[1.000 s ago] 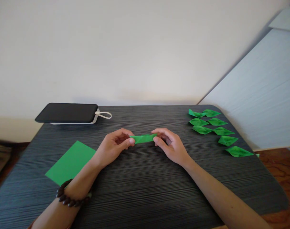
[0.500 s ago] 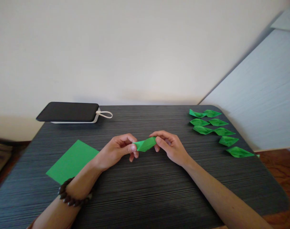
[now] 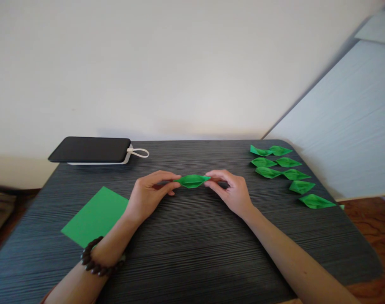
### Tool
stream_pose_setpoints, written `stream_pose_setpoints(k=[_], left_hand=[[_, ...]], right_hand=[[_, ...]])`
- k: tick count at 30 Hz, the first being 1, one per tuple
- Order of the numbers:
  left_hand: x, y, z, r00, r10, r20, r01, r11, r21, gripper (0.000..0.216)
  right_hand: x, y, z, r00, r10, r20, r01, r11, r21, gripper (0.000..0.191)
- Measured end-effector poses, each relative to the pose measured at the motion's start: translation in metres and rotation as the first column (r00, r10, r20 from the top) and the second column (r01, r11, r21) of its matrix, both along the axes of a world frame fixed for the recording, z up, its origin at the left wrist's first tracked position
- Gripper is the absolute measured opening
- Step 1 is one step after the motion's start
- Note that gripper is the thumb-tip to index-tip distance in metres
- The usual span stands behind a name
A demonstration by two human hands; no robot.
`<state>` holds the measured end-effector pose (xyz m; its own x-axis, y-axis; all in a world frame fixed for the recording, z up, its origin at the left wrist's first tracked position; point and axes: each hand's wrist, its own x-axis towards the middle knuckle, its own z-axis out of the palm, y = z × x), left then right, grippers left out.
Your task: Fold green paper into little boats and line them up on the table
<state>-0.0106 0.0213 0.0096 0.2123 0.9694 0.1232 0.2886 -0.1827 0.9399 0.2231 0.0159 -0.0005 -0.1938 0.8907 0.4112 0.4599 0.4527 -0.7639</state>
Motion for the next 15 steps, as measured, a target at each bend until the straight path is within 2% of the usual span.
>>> stream_pose_setpoints(k=[4, 15], left_hand=[[-0.0002, -0.0014, -0.0008, 0.997, 0.074, -0.014, -0.074, 0.997, -0.005, 0.023], [0.0005, -0.004, 0.0025, 0.973, 0.023, -0.232, 0.019, 0.984, 0.178, 0.012]], right_hand=[[0.0021, -0.0007, -0.0001, 1.0, 0.019, 0.005, -0.019, 0.999, -0.033, 0.016], [-0.0042, -0.001, 0.0015, 0.986, 0.091, 0.139, -0.097, 0.994, 0.041, 0.016]])
